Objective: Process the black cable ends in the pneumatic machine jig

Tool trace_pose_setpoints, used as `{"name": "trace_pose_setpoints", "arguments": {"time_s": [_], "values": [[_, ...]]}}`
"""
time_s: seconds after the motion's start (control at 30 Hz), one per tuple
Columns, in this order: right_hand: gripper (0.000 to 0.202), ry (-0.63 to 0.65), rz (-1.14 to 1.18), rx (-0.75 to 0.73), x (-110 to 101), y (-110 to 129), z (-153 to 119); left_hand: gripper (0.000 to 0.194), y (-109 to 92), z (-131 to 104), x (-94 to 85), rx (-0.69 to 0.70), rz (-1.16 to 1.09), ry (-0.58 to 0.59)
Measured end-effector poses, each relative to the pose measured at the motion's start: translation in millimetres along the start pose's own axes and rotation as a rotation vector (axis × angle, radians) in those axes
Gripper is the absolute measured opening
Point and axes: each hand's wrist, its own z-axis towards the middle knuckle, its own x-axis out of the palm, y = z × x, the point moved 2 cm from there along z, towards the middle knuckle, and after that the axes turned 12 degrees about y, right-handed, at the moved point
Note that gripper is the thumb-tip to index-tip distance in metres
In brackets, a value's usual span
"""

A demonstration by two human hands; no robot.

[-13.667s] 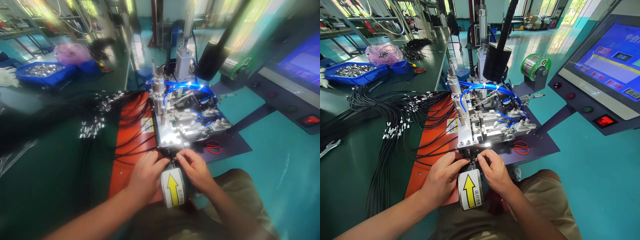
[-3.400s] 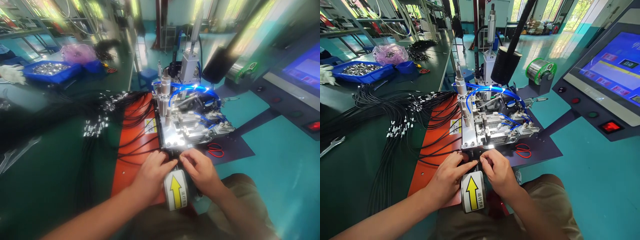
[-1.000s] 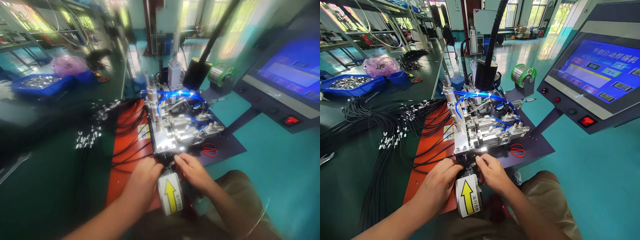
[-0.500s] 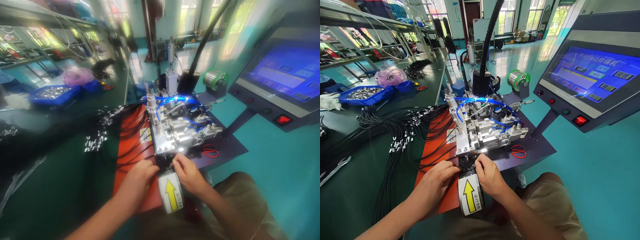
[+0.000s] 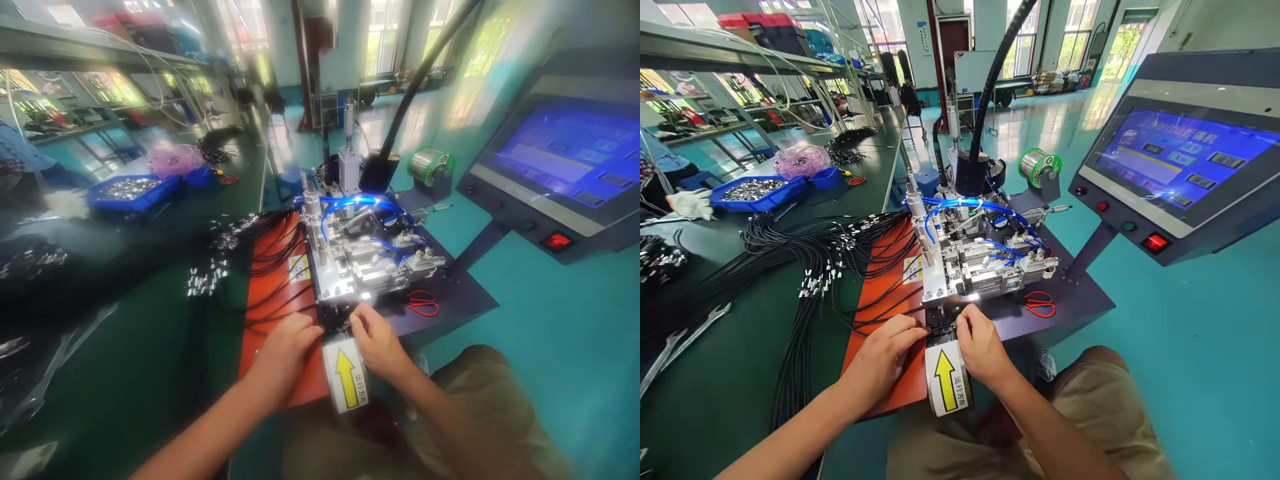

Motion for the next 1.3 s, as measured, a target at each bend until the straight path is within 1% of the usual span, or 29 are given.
{"name": "trace_pose_setpoints", "arguments": {"time_s": [0.13, 0.23, 0.3, 0.37, 0.4, 0.47, 0.5, 0.57, 0.63, 0.67, 0.7, 0.73, 0.77, 0.8, 0.83, 0.87, 0.9, 0.97, 1.07, 1.17, 1.3], "values": [[0.023, 0.007, -0.001, 0.024, 1.5, -3.2, 1.8, 0.028, 1.8, -1.2, 1.5, 0.013, 0.031, -0.023], [0.027, 0.005, -0.008, 0.050, -1.7, -3.5, 0.1, 0.026, -1.1, -2.0, 1.4, -0.005, 0.034, 0.014], [0.027, -0.043, -0.026, 0.076, -6.3, 1.1, -7.3, 0.028, -6.2, -1.8, 0.3, -0.044, 0.041, 0.046], [0.024, -0.130, -0.053, 0.082, -10.5, 11.4, -21.2, 0.030, -12.0, -1.8, -2.7, -0.089, 0.065, 0.081], [0.022, -0.175, -0.071, 0.059, -11.5, 18.6, -30.1, 0.030, -13.6, -2.3, -6.2, -0.107, 0.072, 0.099], [0.019, -0.138, -0.067, -0.069, -8.2, 34.9, -48.0, 0.031, -10.2, -5.6, -20.1, -0.141, 0.042, 0.111], [0.018, -0.053, -0.071, -0.164, -3.9, 42.7, -56.1, 0.031, -3.7, -8.7, -31.4, -0.171, 0.014, 0.097], [0.017, 0.110, -0.105, -0.284, 6.8, 53.1, -68.8, 0.030, 19.8, -18.7, -61.6, -0.292, -0.019, 0.029], [0.015, 0.202, -0.149, -0.352, 17.3, 56.1, -75.2, 0.026, 52.4, -31.7, -94.1, -0.494, 0.121, 0.007], [0.014, 0.224, -0.170, -0.376, 21.9, 55.6, -76.1, 0.026, 69.6, -38.3, -107.3, -0.609, 0.196, 0.045], [0.014, 0.239, -0.189, -0.393, 26.0, 54.4, -75.8, 0.027, 85.9, -44.3, -116.7, -0.713, 0.241, 0.111], [0.014, 0.249, -0.206, -0.408, 29.4, 53.0, -74.7, 0.031, 100.5, -49.1, -121.4, -0.798, 0.247, 0.208], [0.015, 0.259, -0.218, -0.417, 32.2, 51.6, -73.0, 0.036, 112.9, -52.6, -121.4, -0.855, 0.214, 0.316], [0.015, 0.265, -0.224, -0.421, 34.1, 50.5, -71.0, 0.041, 122.9, -54.8, -117.6, -0.896, 0.154, 0.424], [0.015, 0.269, -0.225, -0.422, 35.4, 49.8, -69.1, 0.046, 130.7, -55.9, -111.5, -0.931, 0.096, 0.509], [0.015, 0.271, -0.224, -0.422, 36.1, 49.5, -67.4, 0.049, 136.7, -56.2, -104.9, -0.959, 0.060, 0.559], [0.015, 0.269, -0.221, -0.422, 36.3, 49.7, -65.9, 0.049, 141.2, -56.2, -98.8, -0.985, 0.042, 0.580], [0.014, 0.257, -0.218, -0.422, 35.8, 50.4, -63.5, 0.046, 147.7, -56.6, -92.0, -1.028, 0.059, 0.552], [0.014, 0.252, -0.234, -0.430, 35.5, 51.0, -61.6, 0.037, 154.0, -60.5, -93.6, -1.053, 0.091, 0.499], [0.014, 0.265, -0.271, -0.425, 36.5, 51.0, -60.7, 0.028, 158.0, -63.5, -96.4, -1.045, 0.101, 0.502], [0.014, 0.322, -0.351, -0.398, 37.3, 54.8, -59.6, 0.017, 158.2, -60.9, -92.0, -1.027, 0.137, 0.484]]}}
